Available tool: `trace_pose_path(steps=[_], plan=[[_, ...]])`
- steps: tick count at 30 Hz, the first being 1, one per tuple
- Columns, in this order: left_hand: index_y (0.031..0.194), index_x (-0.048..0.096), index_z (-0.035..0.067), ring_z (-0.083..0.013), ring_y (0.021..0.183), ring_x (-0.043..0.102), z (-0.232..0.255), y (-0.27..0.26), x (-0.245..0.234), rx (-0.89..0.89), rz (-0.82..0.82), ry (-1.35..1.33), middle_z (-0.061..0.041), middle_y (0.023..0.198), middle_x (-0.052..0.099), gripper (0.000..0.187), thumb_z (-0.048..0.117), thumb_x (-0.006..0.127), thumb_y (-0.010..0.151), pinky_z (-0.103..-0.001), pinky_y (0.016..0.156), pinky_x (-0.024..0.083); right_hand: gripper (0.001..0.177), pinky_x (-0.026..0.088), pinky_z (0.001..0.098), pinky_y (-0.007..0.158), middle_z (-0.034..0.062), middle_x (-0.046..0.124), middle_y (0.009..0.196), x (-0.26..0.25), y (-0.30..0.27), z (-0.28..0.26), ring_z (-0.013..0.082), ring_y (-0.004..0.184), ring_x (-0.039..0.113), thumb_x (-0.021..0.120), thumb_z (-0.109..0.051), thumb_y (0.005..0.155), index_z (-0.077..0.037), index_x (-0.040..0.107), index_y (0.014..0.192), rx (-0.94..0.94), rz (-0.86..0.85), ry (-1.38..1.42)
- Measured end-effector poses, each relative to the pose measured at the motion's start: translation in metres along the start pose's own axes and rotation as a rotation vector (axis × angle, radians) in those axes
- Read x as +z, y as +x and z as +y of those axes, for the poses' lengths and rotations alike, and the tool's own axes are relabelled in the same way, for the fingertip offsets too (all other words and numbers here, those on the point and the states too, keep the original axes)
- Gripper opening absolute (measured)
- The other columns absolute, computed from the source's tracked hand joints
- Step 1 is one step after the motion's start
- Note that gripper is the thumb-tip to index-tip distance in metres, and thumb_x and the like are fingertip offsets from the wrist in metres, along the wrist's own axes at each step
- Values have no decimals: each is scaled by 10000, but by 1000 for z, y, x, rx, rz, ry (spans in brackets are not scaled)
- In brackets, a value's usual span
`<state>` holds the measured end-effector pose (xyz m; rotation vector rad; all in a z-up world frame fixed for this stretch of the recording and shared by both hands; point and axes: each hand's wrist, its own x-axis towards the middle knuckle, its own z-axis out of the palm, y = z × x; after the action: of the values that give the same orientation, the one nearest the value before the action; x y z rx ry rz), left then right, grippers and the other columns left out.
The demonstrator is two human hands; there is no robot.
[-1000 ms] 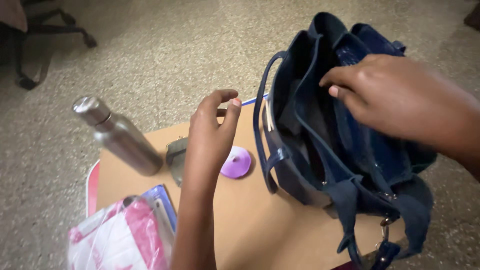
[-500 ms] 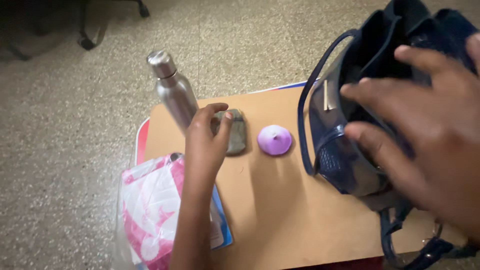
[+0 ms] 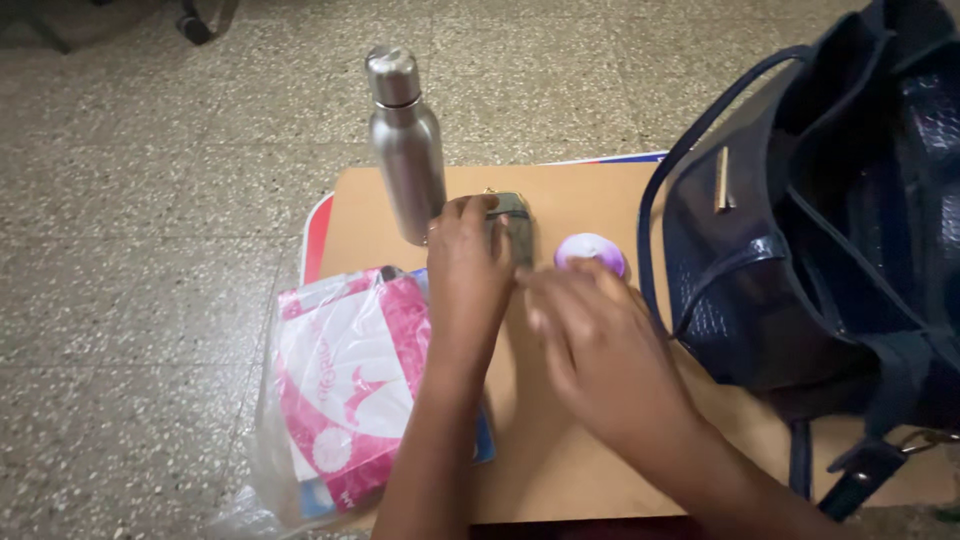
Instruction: The person packs several items into a blue handbag. They place a coiled black cable, a blue fluffy toy, a pair of sunglasses, a small pouch, and a purple round container into the bag. The person then picks up a pink and white packaged item and places it into the bag.
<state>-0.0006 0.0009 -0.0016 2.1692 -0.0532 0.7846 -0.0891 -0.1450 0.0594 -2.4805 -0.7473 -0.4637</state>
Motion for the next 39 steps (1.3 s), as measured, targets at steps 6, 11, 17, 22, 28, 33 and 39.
trace_pose_path(steps=[6,11,17,22,28,33,39], plan=[[1126,721,27,-435,943,670,0,1,-2,-150,7,154,-231,1033,714,240,113,631,920,-536,834,508,418,418,489,1110,223,651,1315,70,34,36,415,1271,566,577,45,863,13,641,1275,1,196,27],[1152,695,10,-464,911,672,-12,-5,10,-187,-87,242,-246,981,725,281,99,618,897,-585,795,484,557,400,497,1100,295,577,1365,94,30,61,468,1289,523,620,53,775,71,565,1329,-54,183,104],[1237,604,-106,-521,960,653,-43,-7,35,-29,-47,-11,-371,1061,660,389,12,558,869,-539,871,525,476,440,461,1144,273,560,1433,116,24,81,452,1344,540,570,80,879,40,562,1353,22,147,181],[1372,524,-70,-515,942,662,-48,-7,40,-225,-178,-8,-371,1007,672,480,34,536,904,-550,840,515,565,394,477,1151,298,466,1492,127,26,86,475,1392,455,573,95,841,47,505,1399,61,167,214],[1395,484,-71,-503,947,670,-44,-6,37,-306,-286,42,-346,975,690,594,48,634,833,-540,844,523,589,399,454,1159,241,498,1448,130,25,87,434,1390,483,598,111,831,5,504,1402,65,238,369],[1236,558,-67,-512,957,668,-38,-5,29,-303,-242,112,-337,994,687,548,91,776,759,-549,835,531,429,545,349,999,154,532,1358,141,28,90,249,1176,629,652,-34,951,-47,522,1359,363,270,736],[1136,576,-59,-540,913,655,-26,-6,17,-275,-188,234,-335,980,671,493,155,807,757,-594,786,521,532,515,319,1002,155,573,1352,149,32,101,187,1178,607,689,-90,949,-57,428,1412,486,291,1150]])
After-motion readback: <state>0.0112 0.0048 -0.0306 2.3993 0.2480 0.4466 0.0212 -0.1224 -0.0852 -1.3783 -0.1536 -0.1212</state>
